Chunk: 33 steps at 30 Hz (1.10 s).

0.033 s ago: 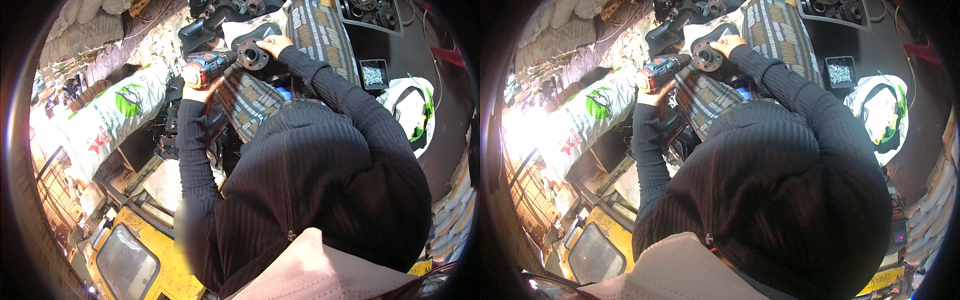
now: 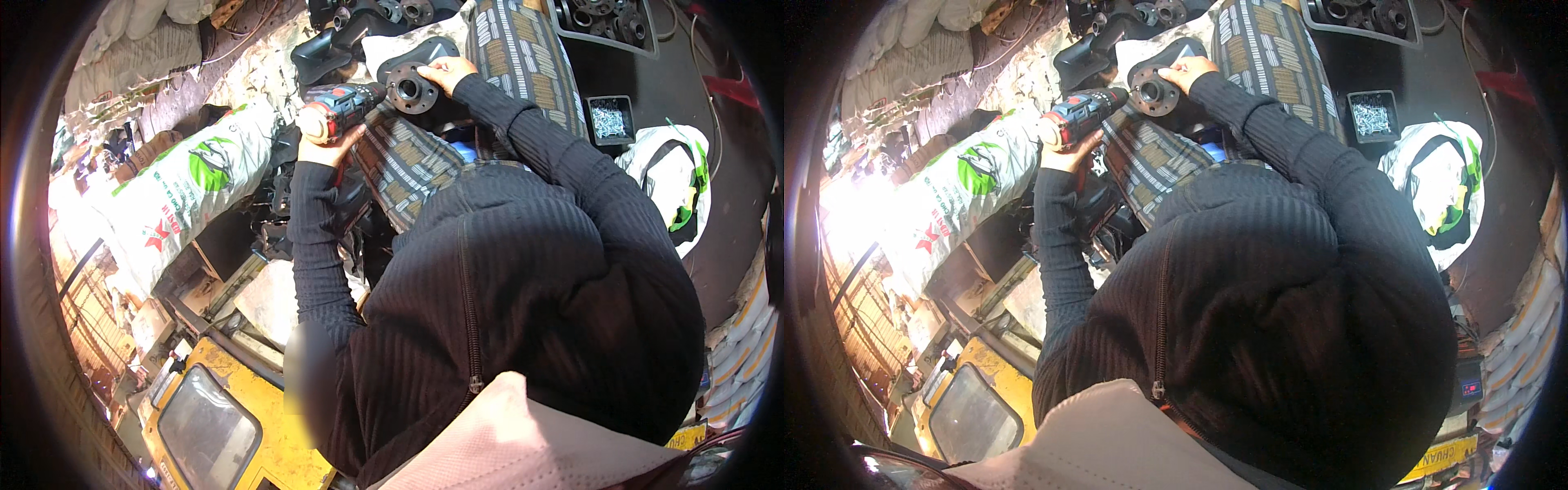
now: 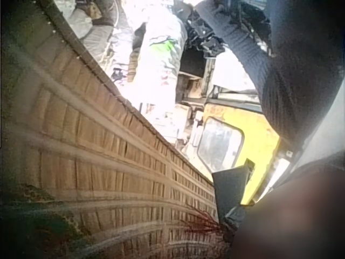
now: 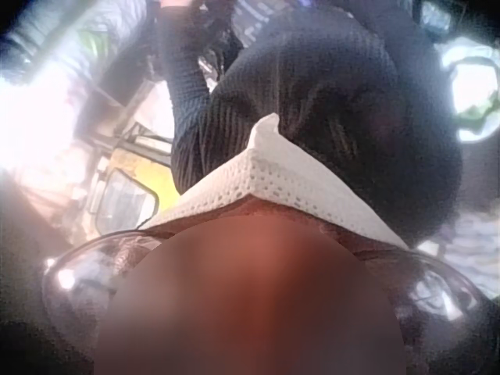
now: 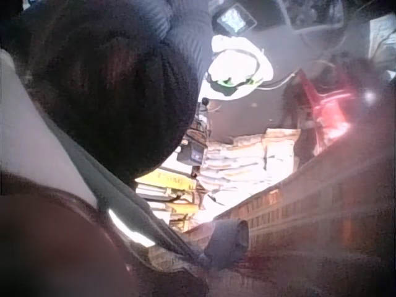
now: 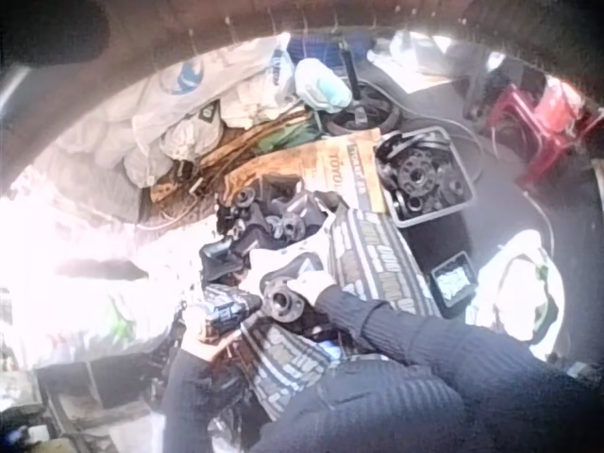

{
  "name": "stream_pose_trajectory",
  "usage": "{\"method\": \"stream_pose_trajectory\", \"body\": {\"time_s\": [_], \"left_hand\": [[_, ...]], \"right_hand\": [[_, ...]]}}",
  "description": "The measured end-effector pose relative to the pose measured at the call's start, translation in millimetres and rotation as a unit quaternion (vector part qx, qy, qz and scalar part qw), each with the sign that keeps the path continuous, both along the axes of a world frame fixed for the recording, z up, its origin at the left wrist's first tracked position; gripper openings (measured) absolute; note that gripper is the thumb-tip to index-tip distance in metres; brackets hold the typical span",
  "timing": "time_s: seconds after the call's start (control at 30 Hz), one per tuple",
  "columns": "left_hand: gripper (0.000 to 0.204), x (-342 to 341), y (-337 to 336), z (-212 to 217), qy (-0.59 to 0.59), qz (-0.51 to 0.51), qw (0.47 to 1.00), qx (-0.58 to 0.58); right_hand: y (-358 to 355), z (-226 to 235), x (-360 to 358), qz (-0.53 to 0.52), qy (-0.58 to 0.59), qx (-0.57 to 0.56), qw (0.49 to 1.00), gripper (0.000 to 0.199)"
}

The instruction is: The person uses a cordless drill to fasten screws into a black plastic part. They repeatedly pick up screws, align the part, and drive the screws in. The person also briefly handles a blue helmet.

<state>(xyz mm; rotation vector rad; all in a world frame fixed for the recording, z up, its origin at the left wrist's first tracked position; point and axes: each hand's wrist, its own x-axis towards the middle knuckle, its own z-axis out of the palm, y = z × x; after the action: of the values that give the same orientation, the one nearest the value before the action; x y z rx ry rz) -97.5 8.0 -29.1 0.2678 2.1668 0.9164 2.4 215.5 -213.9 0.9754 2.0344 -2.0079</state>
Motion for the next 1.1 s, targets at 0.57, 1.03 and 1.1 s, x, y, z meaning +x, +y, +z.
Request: {"method": "stream_pose_trajectory", "body": {"time_s": [0.57,1.03,1.1], "left_hand": [[0.032,-16,23,10,0.014,-0.052,0.998,-0.025],[0.03,-17,9,7,-0.024,-0.036,0.999,-0.009],[0.03,-16,8,7,-0.021,-0.019,1.0,-0.007]], "right_hand": [[9,5,-9,-0.018,0.01,-0.048,0.999,0.042],[8,11,-9,-0.032,0.031,-0.101,0.994,0.035],[7,10,-9,-0.028,0.035,-0.102,0.994,0.035]]}}
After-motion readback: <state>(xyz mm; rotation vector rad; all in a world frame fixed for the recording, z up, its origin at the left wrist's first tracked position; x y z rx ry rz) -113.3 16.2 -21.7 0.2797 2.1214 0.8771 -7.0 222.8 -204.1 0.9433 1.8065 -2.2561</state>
